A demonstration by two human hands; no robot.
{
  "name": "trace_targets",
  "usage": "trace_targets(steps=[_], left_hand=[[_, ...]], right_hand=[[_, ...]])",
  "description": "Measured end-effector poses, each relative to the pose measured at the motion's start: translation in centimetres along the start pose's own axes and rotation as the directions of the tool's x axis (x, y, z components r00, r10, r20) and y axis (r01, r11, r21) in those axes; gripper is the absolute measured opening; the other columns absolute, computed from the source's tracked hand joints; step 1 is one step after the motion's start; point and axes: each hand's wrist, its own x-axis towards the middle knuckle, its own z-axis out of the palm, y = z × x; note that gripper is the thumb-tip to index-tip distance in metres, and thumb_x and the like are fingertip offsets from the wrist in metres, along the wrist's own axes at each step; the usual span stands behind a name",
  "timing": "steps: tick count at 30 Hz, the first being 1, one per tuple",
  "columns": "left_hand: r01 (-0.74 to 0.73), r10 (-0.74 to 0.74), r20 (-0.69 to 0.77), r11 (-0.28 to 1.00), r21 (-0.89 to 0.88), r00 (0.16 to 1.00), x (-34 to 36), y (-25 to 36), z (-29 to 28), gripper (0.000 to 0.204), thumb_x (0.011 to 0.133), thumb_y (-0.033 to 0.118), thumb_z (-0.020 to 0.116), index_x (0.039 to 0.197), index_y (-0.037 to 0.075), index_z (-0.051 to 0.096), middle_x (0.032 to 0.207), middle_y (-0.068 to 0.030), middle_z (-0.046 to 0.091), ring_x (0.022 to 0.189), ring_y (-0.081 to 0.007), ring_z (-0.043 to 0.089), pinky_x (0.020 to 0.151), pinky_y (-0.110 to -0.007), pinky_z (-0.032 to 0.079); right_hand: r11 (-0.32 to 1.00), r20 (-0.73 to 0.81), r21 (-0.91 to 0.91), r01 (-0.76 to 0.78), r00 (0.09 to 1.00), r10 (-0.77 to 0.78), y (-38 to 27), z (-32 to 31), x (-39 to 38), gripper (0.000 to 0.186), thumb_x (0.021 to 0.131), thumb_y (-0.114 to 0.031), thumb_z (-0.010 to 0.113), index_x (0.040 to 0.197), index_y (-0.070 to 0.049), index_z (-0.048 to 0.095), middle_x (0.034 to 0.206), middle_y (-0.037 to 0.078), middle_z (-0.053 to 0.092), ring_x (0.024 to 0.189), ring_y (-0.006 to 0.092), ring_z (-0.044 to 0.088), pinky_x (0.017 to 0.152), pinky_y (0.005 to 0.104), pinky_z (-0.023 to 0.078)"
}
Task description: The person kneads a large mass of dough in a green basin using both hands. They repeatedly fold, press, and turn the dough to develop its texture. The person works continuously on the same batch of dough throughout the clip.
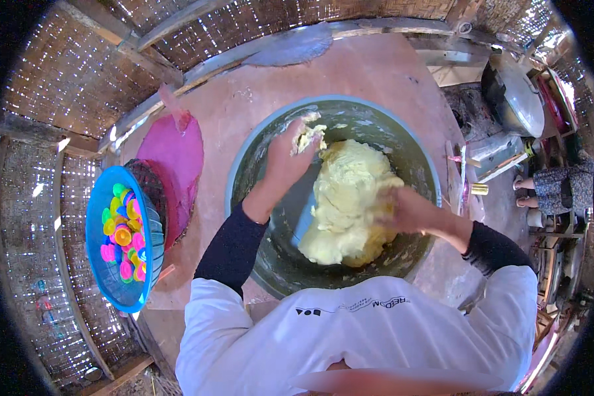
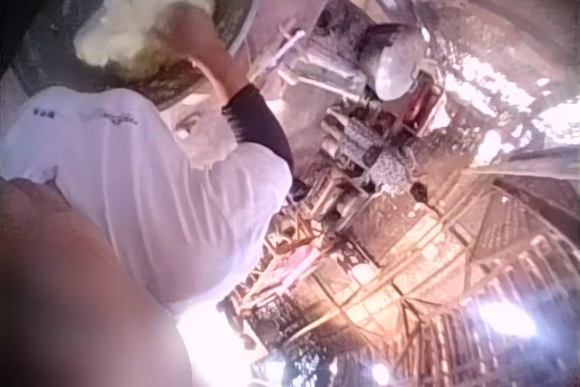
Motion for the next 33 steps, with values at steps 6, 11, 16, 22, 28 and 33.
trace_targets(steps=[6, 11, 16, 22, 28, 33], left_hand=[[0.037, -0.049, -0.068, 0.985, -0.17, 0.996, 0.6, 0.8, -1.2, 0.03, 0.078, 0.015, 0.058, 0.106, 0.005, 0.053, 0.088, -0.0137, 0.062, 0.079, -0.023, 0.061, 0.07, -0.03, 0.045], [0.015, -0.046, -0.146, 0.978, -0.209, 0.988, 1.8, 2.4, -1.7, 0.03, 0.076, 0.014, 0.059, 0.105, 0.006, 0.054, 0.087, -0.0146, 0.061, 0.079, -0.0249, 0.06, 0.07, -0.031, 0.045], [-0.057, 0.046, -0.169, 0.996, -0.066, 0.985, 2.7, 2.4, -1.4, 0.032, 0.075, 0.016, 0.06, 0.105, 0.006, 0.054, 0.084, -0.0178, 0.06, 0.079, -0.0338, 0.058, 0.066, -0.036, 0.045], [-0.131, 0.15, -0.105, 0.978, 0.164, 0.983, 2.0, 0.7, -0.9, 0.032, 0.075, 0.022, 0.059, 0.103, 0.006, 0.054, 0.077, -0.0182, 0.06, 0.073, -0.0366, 0.057, 0.061, -0.041, 0.044], [-0.105, 0.105, 0.007, 0.981, 0.163, 0.994, 1.2, 1.0, -0.5, 0.034, 0.075, 0.026, 0.059, 0.103, 0.008, 0.054, 0.077, -0.0168, 0.06, 0.072, -0.0361, 0.057, 0.061, -0.042, 0.044], [-0.032, 0.033, -0.007, 0.996, 0.085, 0.999, -0.2, 1.2, -0.2, 0.034, 0.076, 0.025, 0.059, 0.105, 0.008, 0.054, 0.082, -0.017, 0.061, 0.076, -0.0356, 0.057, 0.063, -0.04, 0.045]], right_hand=[[0.864, -0.462, -0.306, -0.4, 0.856, 0.233, 7.5, 1.5, 7.9, 0.055, 0.085, -0.037, 0.041, 0.121, 0.004, 0.036, 0.099, 0.026, 0.054, 0.092, 0.034, 0.055, 0.084, 0.0434, 0.041], [0.906, -0.296, -0.28, -0.318, 0.926, 0.234, 6.5, 0.6, 13.4, 0.051, 0.085, -0.042, 0.036, 0.11, 0.001, 0.048, 0.097, 0.023, 0.057, 0.088, 0.0357, 0.056, 0.078, 0.045, 0.043], [0.888, -0.145, -0.369, -0.274, 0.961, 0.236, 4.8, 1.5, 18.8, 0.054, 0.083, -0.047, 0.036, 0.105, -0.001, 0.053, 0.098, 0.02, 0.058, 0.087, 0.0362, 0.056, 0.078, 0.0423, 0.044], [0.967, 0.318, -0.237, -0.089, 0.934, 0.164, -4.8, 3.4, 16.1, 0.062, 0.077, -0.057, 0.04, 0.109, -0.007, 0.054, 0.113, 0.019, 0.052, 0.103, 0.0322, 0.05, 0.086, 0.0417, 0.04], [0.834, 0.129, -0.304, 0.459, 0.888, -0.442, -4.1, 4.9, 2.6, 0.051, 0.071, -0.034, 0.059, 0.119, -0.019, 0.047, 0.117, 0.013, 0.047, 0.093, 0.0325, 0.052, 0.077, 0.0427, 0.043], [0.845, 0.239, -0.47, 0.256, 0.958, -0.158, -3.5, 2.9, -2.5, 0.05, 0.071, -0.029, 0.061, 0.117, -0.019, 0.046, 0.116, 0.011, 0.048, 0.093, 0.0307, 0.055, 0.074, 0.0433, 0.046]])
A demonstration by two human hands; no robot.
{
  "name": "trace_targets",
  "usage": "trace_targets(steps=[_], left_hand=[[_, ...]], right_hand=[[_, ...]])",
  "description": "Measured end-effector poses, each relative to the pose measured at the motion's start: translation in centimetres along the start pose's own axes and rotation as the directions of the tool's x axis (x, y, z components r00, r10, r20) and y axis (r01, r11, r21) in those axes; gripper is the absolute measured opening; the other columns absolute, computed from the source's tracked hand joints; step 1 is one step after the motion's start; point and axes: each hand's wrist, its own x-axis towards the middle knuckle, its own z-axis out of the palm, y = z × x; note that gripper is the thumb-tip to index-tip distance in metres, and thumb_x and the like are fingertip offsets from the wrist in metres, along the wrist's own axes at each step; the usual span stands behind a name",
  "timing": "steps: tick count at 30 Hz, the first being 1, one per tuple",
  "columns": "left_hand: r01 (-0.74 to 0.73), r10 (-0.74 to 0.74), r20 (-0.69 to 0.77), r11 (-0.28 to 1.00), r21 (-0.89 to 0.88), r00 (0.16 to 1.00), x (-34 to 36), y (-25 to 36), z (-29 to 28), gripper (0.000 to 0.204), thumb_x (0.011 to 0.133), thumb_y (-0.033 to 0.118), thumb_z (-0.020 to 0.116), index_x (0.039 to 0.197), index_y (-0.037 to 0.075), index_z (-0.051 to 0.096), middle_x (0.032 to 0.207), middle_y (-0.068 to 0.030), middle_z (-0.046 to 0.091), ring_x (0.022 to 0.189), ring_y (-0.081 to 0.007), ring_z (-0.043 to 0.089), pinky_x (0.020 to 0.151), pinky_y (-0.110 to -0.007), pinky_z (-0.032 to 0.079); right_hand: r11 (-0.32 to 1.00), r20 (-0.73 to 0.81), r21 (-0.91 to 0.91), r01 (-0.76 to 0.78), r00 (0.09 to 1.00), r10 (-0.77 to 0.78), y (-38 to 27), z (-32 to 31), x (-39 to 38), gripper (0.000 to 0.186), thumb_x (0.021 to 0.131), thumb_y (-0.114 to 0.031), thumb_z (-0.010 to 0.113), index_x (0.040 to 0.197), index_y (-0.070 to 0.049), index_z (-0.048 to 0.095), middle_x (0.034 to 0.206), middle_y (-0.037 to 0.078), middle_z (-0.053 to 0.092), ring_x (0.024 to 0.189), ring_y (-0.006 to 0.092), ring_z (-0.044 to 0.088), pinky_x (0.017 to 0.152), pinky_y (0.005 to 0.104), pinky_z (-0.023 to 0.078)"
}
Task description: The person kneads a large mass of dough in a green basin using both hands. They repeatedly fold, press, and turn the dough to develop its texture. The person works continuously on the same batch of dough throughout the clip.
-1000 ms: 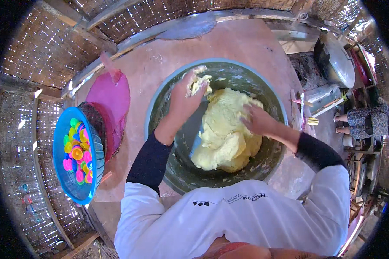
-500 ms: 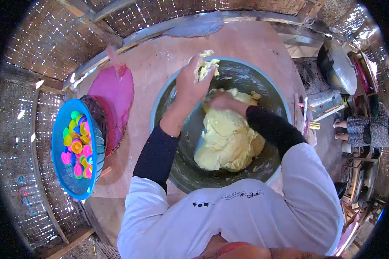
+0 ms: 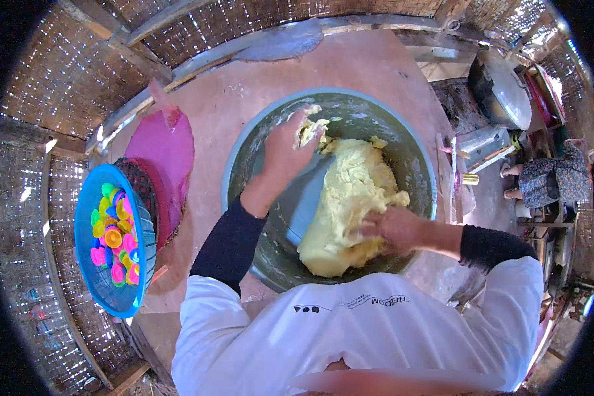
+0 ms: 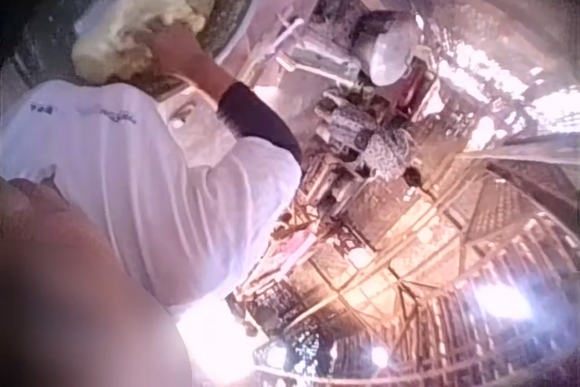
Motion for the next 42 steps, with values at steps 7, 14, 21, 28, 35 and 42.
trace_targets(steps=[7, 14, 21, 28, 35, 42], left_hand=[[0.161, -0.158, 0.048, 0.986, -0.045, 0.986, -1.5, 0.4, 1.1, 0.034, 0.076, 0.024, 0.059, 0.105, 0.008, 0.053, 0.088, -0.0191, 0.06, 0.083, -0.0373, 0.056, 0.069, -0.04, 0.045], [0.47, -0.429, 0.25, 0.873, -0.133, 0.868, -3.6, -2.8, 1.9, 0.059, 0.078, 0.033, 0.056, 0.123, 0.002, 0.037, 0.114, -0.0213, 0.049, 0.106, -0.0293, 0.048, 0.088, -0.034, 0.038], [0.609, -0.625, 0.227, 0.78, 0.141, 0.747, -4.5, -7.2, 4.0, 0.065, 0.079, 0.038, 0.05, 0.127, -0.001, 0.031, 0.123, -0.0287, 0.037, 0.117, -0.0372, 0.036, 0.096, -0.038, 0.031], [0.564, -0.561, 0.391, 0.817, 0.121, 0.729, -4.0, -12.5, 9.1, 0.058, 0.08, 0.045, 0.045, 0.124, 0.007, 0.041, 0.13, -0.0243, 0.032, 0.12, -0.0363, 0.032, 0.098, -0.039, 0.029], [0.2, -0.383, 0.52, 0.906, 0.373, 0.764, -4.5, -14.2, 14.4, 0.058, 0.082, 0.05, 0.037, 0.122, 0.008, 0.044, 0.131, -0.0217, 0.032, 0.119, -0.0379, 0.032, 0.1, -0.039, 0.025], [0.866, -0.323, 0.81, 0.287, -0.409, 0.49, -4.7, -10.7, 13.0, 0.058, 0.088, 0.046, 0.031, 0.122, -0.001, 0.039, 0.123, -0.0146, 0.044, 0.112, -0.0239, 0.041, 0.098, -0.033, 0.028]], right_hand=[[0.967, -0.297, -0.007, -0.255, 0.924, 0.241, 8.0, 2.9, 10.9, 0.044, 0.06, -0.028, 0.065, 0.102, -0.016, 0.058, 0.095, 0.011, 0.059, 0.08, 0.0288, 0.06, 0.068, 0.0435, 0.048], [0.862, -0.388, 0.05, -0.505, 0.785, 0.482, 11.2, 4.0, 19.0, 0.023, 0.066, -0.025, 0.056, 0.083, -0.012, 0.062, 0.069, 0.008, 0.061, 0.068, 0.027, 0.061, 0.055, 0.0395, 0.048], [0.969, -0.066, 0.148, -0.196, 0.976, 0.208, 3.1, 1.6, 7.7, 0.075, 0.074, -0.034, 0.058, 0.128, 0.005, 0.024, 0.13, 0.029, 0.027, 0.117, 0.0404, 0.035, 0.097, 0.0411, 0.03], [0.706, -0.296, 0.534, -0.465, 0.679, 0.671, 4.3, 0.3, 2.6, 0.064, 0.082, -0.04, 0.046, 0.12, 0.011, 0.034, 0.114, 0.031, 0.044, 0.111, 0.0386, 0.042, 0.095, 0.0406, 0.033], [0.525, -0.047, 0.628, -0.574, 0.646, 0.762, 15.3, 3.5, 10.7, 0.057, 0.087, -0.045, 0.028, 0.11, 0.003, 0.05, 0.114, 0.026, 0.048, 0.107, 0.0375, 0.046, 0.091, 0.0398, 0.036], [0.655, -0.11, 0.61, -0.446, 0.771, 0.627, 13.8, 3.7, 11.5, 0.06, 0.085, -0.049, 0.03, 0.112, 0.001, 0.049, 0.114, 0.025, 0.047, 0.109, 0.0358, 0.045, 0.092, 0.0409, 0.035]])
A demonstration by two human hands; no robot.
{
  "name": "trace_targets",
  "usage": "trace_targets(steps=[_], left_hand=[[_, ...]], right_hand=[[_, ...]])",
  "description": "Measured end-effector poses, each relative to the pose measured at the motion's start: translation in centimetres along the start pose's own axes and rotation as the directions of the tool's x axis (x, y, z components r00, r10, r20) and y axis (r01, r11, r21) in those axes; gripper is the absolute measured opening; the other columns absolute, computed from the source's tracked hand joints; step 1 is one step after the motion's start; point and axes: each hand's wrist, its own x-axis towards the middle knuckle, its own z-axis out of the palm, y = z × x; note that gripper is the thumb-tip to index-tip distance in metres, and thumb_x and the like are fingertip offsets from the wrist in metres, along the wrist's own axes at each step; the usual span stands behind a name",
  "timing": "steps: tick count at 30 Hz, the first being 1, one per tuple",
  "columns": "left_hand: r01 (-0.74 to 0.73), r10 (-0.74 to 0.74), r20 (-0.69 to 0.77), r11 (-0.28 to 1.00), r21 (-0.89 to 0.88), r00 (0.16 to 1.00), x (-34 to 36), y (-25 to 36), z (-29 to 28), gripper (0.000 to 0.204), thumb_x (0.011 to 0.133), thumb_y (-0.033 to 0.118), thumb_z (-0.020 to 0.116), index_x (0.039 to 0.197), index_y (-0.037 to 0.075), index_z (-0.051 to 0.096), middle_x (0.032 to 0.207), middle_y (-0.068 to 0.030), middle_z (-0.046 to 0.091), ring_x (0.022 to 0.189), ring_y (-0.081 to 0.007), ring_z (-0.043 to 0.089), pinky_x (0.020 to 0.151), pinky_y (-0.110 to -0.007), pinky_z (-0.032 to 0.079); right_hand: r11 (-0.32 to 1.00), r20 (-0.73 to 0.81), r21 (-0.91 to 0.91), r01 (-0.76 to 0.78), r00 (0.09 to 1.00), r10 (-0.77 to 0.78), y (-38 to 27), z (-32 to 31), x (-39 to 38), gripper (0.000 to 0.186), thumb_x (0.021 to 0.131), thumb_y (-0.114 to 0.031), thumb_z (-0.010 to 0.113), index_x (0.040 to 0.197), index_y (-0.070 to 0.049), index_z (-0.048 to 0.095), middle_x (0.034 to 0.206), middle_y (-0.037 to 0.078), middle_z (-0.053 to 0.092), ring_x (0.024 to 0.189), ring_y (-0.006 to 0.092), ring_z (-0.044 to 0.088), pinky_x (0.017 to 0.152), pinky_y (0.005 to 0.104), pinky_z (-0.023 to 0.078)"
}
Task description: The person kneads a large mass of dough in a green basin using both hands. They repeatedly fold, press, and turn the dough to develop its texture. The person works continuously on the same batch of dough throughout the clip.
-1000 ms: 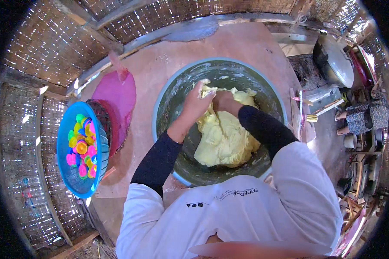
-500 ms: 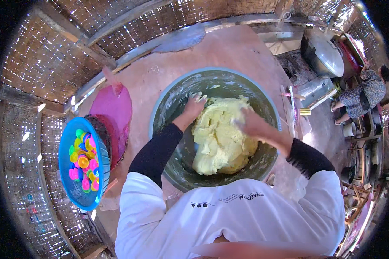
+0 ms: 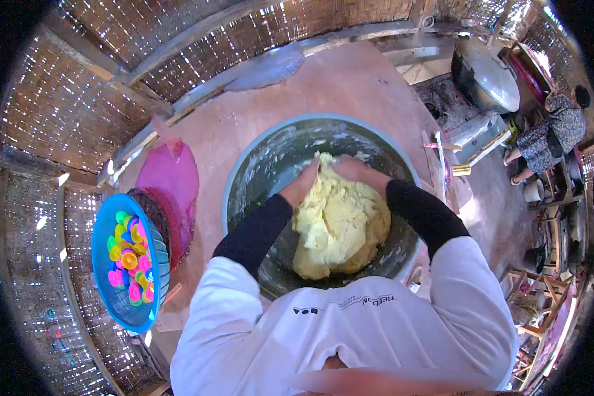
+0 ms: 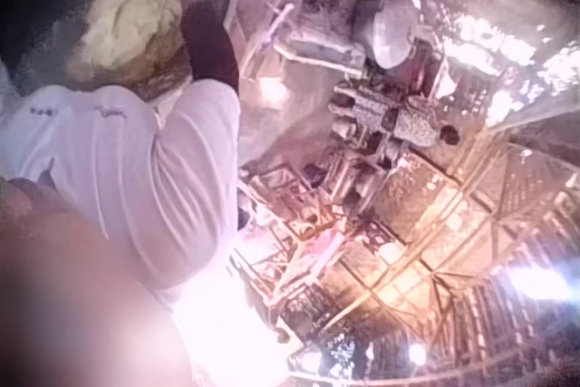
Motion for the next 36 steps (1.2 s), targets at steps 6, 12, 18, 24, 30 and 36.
trace_targets(steps=[6, 12, 18, 24, 30, 36], left_hand=[[0.06, 0.02, -0.069, 0.283, 0.957, 0.997, -14.3, 4.0, 6.5, 0.065, 0.085, 0.052, 0.035, 0.126, 0.001, 0.035, 0.13, -0.0216, 0.032, 0.122, -0.0343, 0.028, 0.102, -0.04, 0.018], [-0.276, -0.064, 0.279, 0.061, 0.959, 0.958, -23.6, 4.3, 10.0, 0.062, 0.075, 0.046, 0.054, 0.122, 0.008, 0.041, 0.124, -0.0216, 0.037, 0.112, -0.0392, 0.036, 0.093, -0.045, 0.031], [-0.003, 0.491, 0.006, -0.007, 1.0, 0.871, -21.2, 11.0, 7.0, 0.046, 0.074, 0.036, 0.057, 0.11, 0.007, 0.051, 0.109, -0.0181, 0.049, 0.095, -0.032, 0.051, 0.082, -0.04, 0.041], [0.148, 0.368, -0.241, 0.263, 0.953, 0.898, -5.5, 1.7, -2.4, 0.041, 0.082, 0.036, 0.047, 0.104, 0.003, 0.052, 0.108, -0.017, 0.052, 0.099, -0.0301, 0.051, 0.082, -0.04, 0.041], [0.09, -0.029, -0.206, 0.952, 0.294, 0.978, -8.7, 0.8, 0.3, 0.041, 0.087, 0.036, 0.039, 0.11, 0.003, 0.05, 0.106, -0.0124, 0.054, 0.096, -0.0229, 0.052, 0.086, -0.035, 0.04], [0.034, -0.095, 0.094, 0.855, 0.517, 0.991, -17.8, 4.8, 6.1, 0.069, 0.081, 0.047, 0.047, 0.128, 0.0, 0.028, 0.129, -0.0154, 0.032, 0.12, -0.0282, 0.029, 0.101, -0.04, 0.02]], right_hand=[[0.904, 0.034, -0.275, 0.328, 0.943, -0.332, -3.9, 0.7, -14.5, 0.057, 0.08, -0.043, 0.046, 0.122, -0.005, 0.042, 0.119, 0.024, 0.041, 0.101, 0.0395, 0.047, 0.088, 0.0449, 0.038], [0.844, 0.261, -0.29, 0.452, 0.885, -0.384, -5.6, 0.0, -21.1, 0.043, 0.074, -0.033, 0.058, 0.108, -0.007, 0.054, 0.108, 0.017, 0.05, 0.094, 0.0349, 0.051, 0.082, 0.0421, 0.042], [0.935, -0.149, -0.067, 0.349, 0.923, -0.355, -7.7, -4.4, -16.9, 0.041, 0.068, -0.029, 0.065, 0.1, -0.005, 0.056, 0.093, 0.018, 0.058, 0.087, 0.0301, 0.056, 0.078, 0.0398, 0.044], [0.882, -0.179, -0.172, 0.438, 0.867, -0.466, -4.2, -0.6, 0.6, 0.038, 0.069, -0.032, 0.061, 0.092, -0.002, 0.057, 0.086, 0.019, 0.059, 0.084, 0.0341, 0.057, 0.074, 0.0401, 0.045], [0.875, 0.398, -0.309, 0.372, 0.886, -0.236, -5.5, 1.0, 1.5, 0.038, 0.083, -0.029, 0.039, 0.105, -0.001, 0.054, 0.105, 0.022, 0.055, 0.093, 0.0312, 0.056, 0.083, 0.0392, 0.042], [0.839, 0.348, -0.335, 0.429, 0.884, -0.313, -6.0, -1.0, -11.7, 0.061, 0.083, -0.043, 0.04, 0.126, 0.0, 0.033, 0.123, 0.024, 0.036, 0.105, 0.0405, 0.043, 0.091, 0.0451, 0.037]])
